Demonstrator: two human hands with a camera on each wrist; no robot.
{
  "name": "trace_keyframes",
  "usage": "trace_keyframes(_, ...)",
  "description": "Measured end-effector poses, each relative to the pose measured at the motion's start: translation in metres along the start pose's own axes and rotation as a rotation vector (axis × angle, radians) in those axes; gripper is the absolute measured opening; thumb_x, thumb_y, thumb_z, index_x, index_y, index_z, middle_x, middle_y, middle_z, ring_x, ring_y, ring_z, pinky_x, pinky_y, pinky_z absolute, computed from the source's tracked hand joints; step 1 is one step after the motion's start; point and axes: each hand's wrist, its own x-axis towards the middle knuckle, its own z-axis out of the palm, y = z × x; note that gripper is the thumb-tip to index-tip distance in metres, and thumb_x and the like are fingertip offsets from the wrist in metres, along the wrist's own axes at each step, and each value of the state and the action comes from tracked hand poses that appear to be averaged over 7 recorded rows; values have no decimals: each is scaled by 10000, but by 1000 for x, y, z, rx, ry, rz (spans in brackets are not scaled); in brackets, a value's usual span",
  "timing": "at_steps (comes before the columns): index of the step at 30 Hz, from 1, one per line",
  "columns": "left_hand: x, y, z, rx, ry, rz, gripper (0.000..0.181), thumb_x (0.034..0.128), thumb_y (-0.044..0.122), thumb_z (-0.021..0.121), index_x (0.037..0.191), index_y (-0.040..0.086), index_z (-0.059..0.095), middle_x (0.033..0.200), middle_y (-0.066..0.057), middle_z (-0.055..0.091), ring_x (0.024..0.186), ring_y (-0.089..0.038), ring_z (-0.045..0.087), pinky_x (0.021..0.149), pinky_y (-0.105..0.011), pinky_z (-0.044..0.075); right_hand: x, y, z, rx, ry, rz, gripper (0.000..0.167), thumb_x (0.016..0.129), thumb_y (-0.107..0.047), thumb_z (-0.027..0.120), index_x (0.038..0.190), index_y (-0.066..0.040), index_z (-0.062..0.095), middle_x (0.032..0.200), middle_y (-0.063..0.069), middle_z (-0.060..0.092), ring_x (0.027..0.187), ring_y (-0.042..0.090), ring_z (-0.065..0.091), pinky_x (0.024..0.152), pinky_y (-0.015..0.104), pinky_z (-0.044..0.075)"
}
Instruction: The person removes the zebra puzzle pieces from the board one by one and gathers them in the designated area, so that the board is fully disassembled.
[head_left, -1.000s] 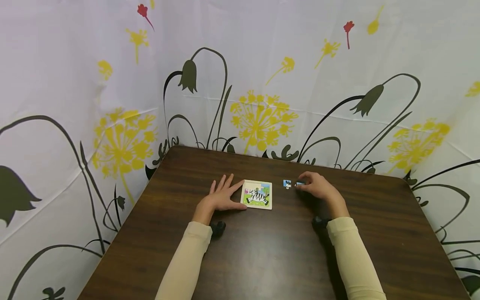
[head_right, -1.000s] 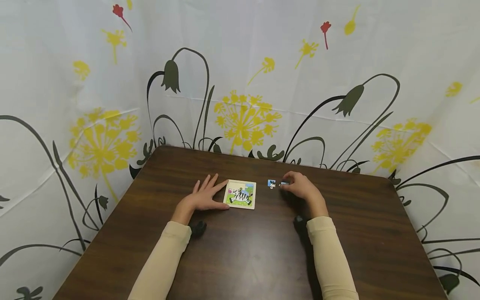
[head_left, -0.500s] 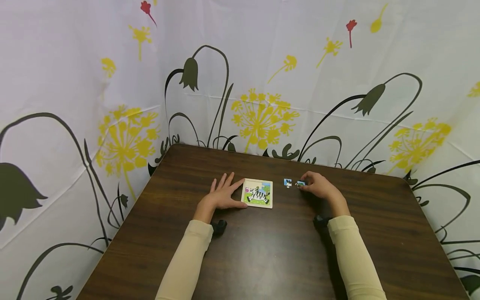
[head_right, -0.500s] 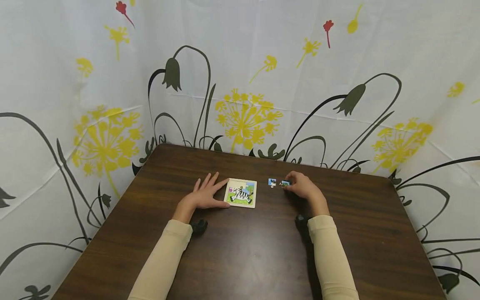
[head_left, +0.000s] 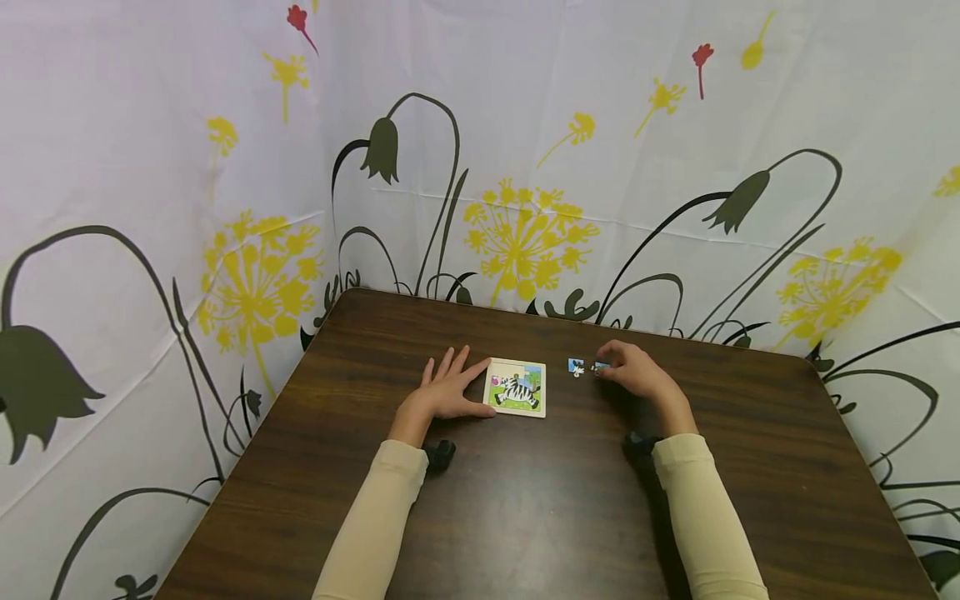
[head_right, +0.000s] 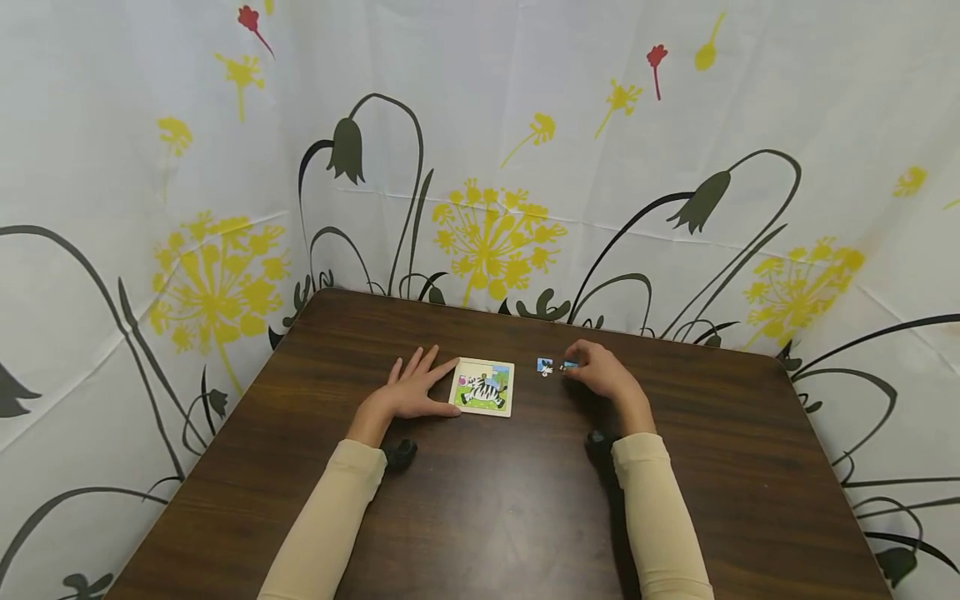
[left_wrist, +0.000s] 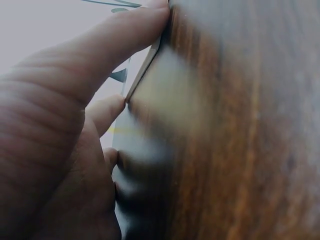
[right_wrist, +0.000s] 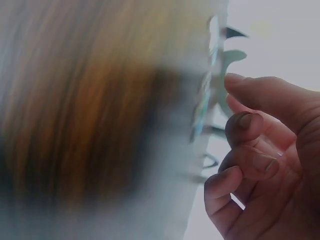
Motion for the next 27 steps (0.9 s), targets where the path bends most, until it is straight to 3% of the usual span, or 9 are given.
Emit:
trace_keyframes(5, -1, -2, 1, -4, 17, 5, 1109, 867, 772, 723, 1745, 356, 187, 1833, -97, -85, 1690, -365, -155, 1315, -640, -163, 6, -25, 11, 14, -7, -47, 316, 1028, -138, 705, 1298, 22, 665, 868, 117, 693, 739, 179, 564, 689, 327, 469)
trace_keyframes(9, -1, -3, 1, -5, 9, 2, 1088, 891, 717, 735, 1747, 347, 173, 1831, -88, -104, 1687, -351, -173, 1314, -627, -178, 11, -49, 25, 0, -46, -81, 310, 1023, -161, 725, 1290, -8, 688, 925, 106, 690, 782, 183, 582, 709, 333, 488)
trace_keyframes(14, -2, 2, -2, 4, -9, -13, 1064, 920, 651, 746, 1749, 344, 155, 1828, -87, -124, 1682, -349, -192, 1310, -624, -196, 20, -71, 46, -6, -112, -95, 260, 1031, -175, 727, 1263, -62, 706, 858, 51, 651, 725, 164, 537, 675, 320, 459)
trace_keyframes(19, -5, 7, -4, 10, -10, -22, 1057, 921, 674, 737, 1748, 350, 163, 1830, -95, -105, 1686, -357, -169, 1319, -635, -166, 27, -80, 63, -10, -143, -90, 216, 1028, -183, 729, 1222, -87, 726, 829, 35, 641, 707, 151, 532, 669, 306, 452)
trace_keyframes(27, 0, 2, 0, -7, -3, -24, 1073, 907, 676, 757, 1745, 362, 165, 1830, -77, -112, 1685, -343, -184, 1314, -628, -185, 35, -87, 73, -40, -165, -57, 198, 1016, -217, 758, 1154, -86, 706, 873, 53, 685, 720, 156, 564, 671, 303, 464)
